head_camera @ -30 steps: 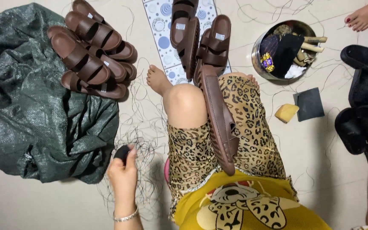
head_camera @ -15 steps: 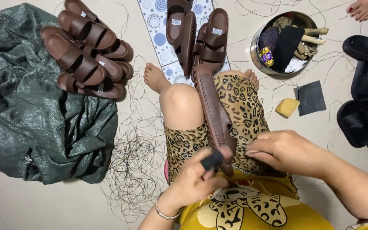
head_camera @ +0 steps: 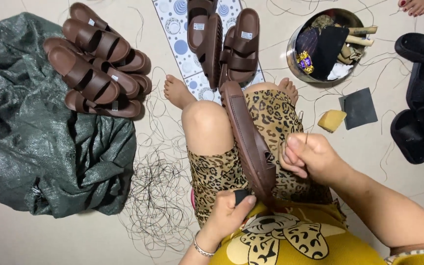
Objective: Hand-stitching the sole of a brown sandal using a needle and black thread while sitting on the floor.
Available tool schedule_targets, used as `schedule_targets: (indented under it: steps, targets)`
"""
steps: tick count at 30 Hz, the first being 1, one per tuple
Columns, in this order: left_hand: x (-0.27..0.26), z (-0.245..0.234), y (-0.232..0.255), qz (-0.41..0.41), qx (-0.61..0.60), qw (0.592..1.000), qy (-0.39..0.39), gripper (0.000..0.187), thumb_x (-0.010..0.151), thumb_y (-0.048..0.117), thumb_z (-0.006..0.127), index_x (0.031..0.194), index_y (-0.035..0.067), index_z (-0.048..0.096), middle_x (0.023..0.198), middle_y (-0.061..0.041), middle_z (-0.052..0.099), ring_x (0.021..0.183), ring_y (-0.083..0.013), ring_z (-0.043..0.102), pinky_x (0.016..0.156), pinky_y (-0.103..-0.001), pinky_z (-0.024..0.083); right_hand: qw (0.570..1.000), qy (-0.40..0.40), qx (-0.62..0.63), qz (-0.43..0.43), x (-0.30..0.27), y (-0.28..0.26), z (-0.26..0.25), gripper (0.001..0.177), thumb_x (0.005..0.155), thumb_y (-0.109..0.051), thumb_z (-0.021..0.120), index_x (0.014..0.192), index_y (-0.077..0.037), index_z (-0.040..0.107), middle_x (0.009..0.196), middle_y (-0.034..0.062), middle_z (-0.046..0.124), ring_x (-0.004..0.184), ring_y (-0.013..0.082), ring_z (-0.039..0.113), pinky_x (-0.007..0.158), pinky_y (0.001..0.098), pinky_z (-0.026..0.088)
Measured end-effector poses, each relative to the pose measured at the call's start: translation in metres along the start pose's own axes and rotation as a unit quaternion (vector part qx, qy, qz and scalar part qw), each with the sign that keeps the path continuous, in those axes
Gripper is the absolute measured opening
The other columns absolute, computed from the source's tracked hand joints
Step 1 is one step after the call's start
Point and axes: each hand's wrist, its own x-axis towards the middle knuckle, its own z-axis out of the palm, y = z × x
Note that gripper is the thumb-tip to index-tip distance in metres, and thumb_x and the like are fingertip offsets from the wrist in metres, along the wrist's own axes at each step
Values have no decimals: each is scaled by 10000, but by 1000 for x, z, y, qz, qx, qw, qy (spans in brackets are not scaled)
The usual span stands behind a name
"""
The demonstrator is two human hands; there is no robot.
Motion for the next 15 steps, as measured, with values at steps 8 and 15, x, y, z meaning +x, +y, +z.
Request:
schedule_targets:
  steps: [8,15]
  targets:
    - [-22,-80,29,-92,-23,958,271,406,972,218,589,1342,49,579,1075,-80,676,713,-109,619,586,-222,566,930,213,-298,27,-2,-43,-42,222,1038,-61,574,1240,24,604,1046,149,729,792,196,679,808,317,592]
    - [48,7,72,27,429,891,149,1132,768,765,583,1496,-77,377,1094,-192,703,942,-342,710,702,-484,613,862,1,-447,237,12,-19,47,655,956,-278,623,1563,-297,378,1018,28,745,867,206,741,825,380,663]
